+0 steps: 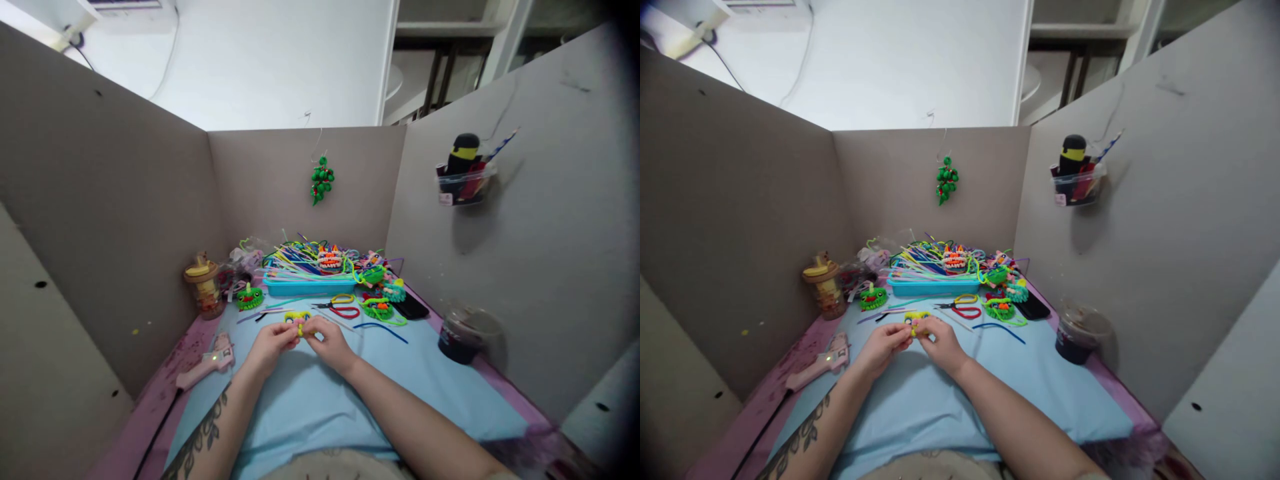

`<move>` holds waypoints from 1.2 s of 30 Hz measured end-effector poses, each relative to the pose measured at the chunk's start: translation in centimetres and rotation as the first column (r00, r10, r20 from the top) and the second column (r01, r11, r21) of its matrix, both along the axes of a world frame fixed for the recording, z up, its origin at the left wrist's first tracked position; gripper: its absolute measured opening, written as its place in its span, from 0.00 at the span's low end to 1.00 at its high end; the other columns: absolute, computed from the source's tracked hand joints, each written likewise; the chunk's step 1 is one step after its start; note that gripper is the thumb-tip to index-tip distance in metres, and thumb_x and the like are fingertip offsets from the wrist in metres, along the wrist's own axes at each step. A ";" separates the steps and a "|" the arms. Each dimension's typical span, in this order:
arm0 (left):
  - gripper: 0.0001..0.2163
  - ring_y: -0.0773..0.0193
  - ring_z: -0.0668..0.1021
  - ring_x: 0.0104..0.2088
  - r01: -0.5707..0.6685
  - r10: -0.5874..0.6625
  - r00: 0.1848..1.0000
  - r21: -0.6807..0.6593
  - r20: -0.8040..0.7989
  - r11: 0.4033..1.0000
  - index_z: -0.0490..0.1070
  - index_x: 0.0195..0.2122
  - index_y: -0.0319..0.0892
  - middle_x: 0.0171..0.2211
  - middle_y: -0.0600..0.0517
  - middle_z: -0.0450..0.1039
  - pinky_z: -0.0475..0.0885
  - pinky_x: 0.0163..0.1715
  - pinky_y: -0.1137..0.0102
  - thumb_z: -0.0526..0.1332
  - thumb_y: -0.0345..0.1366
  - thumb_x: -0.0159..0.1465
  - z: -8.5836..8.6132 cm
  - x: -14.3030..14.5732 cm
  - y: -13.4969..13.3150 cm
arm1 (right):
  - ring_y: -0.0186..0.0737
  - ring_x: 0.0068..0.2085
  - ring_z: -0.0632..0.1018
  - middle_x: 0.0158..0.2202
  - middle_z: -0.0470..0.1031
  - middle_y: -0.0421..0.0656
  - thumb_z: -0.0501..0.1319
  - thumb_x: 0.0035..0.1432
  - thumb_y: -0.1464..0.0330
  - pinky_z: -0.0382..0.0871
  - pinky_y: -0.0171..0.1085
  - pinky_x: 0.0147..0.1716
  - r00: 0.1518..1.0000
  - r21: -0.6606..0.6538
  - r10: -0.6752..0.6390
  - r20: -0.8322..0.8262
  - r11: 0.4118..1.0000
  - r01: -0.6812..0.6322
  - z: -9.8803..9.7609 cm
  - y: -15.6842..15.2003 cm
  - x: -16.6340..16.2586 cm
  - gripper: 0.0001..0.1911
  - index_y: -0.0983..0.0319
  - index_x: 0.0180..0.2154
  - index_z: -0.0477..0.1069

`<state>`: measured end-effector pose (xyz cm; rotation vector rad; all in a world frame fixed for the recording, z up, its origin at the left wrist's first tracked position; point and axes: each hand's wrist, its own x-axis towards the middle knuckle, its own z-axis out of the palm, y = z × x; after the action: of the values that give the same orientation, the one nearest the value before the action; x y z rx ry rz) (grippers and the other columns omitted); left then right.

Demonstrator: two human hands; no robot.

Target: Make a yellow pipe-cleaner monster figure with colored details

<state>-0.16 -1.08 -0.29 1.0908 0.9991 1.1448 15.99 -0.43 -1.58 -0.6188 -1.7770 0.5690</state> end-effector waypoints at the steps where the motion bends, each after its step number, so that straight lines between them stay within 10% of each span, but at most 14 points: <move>1: 0.16 0.67 0.74 0.24 0.007 -0.007 1.000 -0.008 0.000 1.000 0.75 0.27 0.36 0.24 0.51 0.74 0.70 0.29 0.71 0.71 0.42 0.41 -0.1 -0.1 0.0 | 0.40 0.39 0.75 0.32 0.75 0.45 0.56 0.55 0.71 0.68 0.42 0.42 0.999 0.065 0.004 0.050 0.998 -0.008 0.0 0.0 0.2 0.06 0.59 0.30 0.72; 10: 0.16 0.60 0.77 0.31 0.027 0.005 0.990 0.226 -0.140 0.974 0.75 0.31 0.37 0.31 0.46 0.77 0.71 0.34 0.67 0.69 0.42 0.45 0.1 0.3 0.0 | 0.40 0.39 0.74 0.34 0.75 0.45 0.55 0.56 0.71 0.68 0.41 0.40 0.996 0.095 -0.027 0.087 0.995 0.019 -0.1 0.3 0.4 0.07 0.58 0.35 0.72; 17: 0.08 0.60 0.78 0.32 -0.104 0.262 0.931 0.505 -0.253 0.857 0.74 0.27 0.39 0.31 0.47 0.77 0.73 0.33 0.67 0.66 0.37 0.49 0.2 0.4 0.0 | 0.36 0.30 0.74 0.33 0.74 0.43 0.58 0.54 0.65 0.68 0.33 0.27 1.000 -0.247 -0.014 0.022 0.969 0.019 -0.4 0.5 0.1 0.11 0.60 0.40 0.70; 24: 0.07 0.60 0.77 0.37 0.080 0.296 0.865 0.694 -0.405 0.716 0.77 0.34 0.44 0.35 0.47 0.78 0.72 0.40 0.66 0.61 0.36 0.56 -0.5 0.1 -0.1 | 0.31 0.21 0.72 0.21 0.70 0.36 0.61 0.51 0.63 0.65 0.31 0.21 0.975 -0.499 0.083 -0.204 0.848 -0.176 -1.2 1.1 -0.4 0.10 0.62 0.34 0.69; 29: 0.09 0.60 0.77 0.31 0.011 0.240 0.884 0.530 -0.401 0.848 0.77 0.32 0.41 0.30 0.48 0.78 0.71 0.34 0.68 0.63 0.40 0.54 -0.1 0.3 -0.3 | 0.33 0.24 0.73 0.25 0.73 0.40 0.62 0.48 0.64 0.67 0.32 0.24 0.970 -0.437 0.034 -0.242 0.888 -0.140 -0.6 0.7 -0.5 0.09 0.62 0.32 0.70; 36: 0.14 0.67 0.74 0.24 0.058 -0.053 0.994 0.052 -0.098 0.997 0.75 0.28 0.36 0.23 0.52 0.74 0.69 0.29 0.73 0.68 0.43 0.46 0.2 0.3 -0.2 | 0.38 0.35 0.75 0.31 0.75 0.43 0.56 0.54 0.73 0.68 0.38 0.37 0.999 0.092 -0.021 0.030 0.996 0.018 0.2 0.0 0.2 0.07 0.60 0.31 0.73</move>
<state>0.11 -1.29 -0.13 1.2203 1.0104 1.0886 16.16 -0.40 -1.41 -0.5834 -1.8141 0.4634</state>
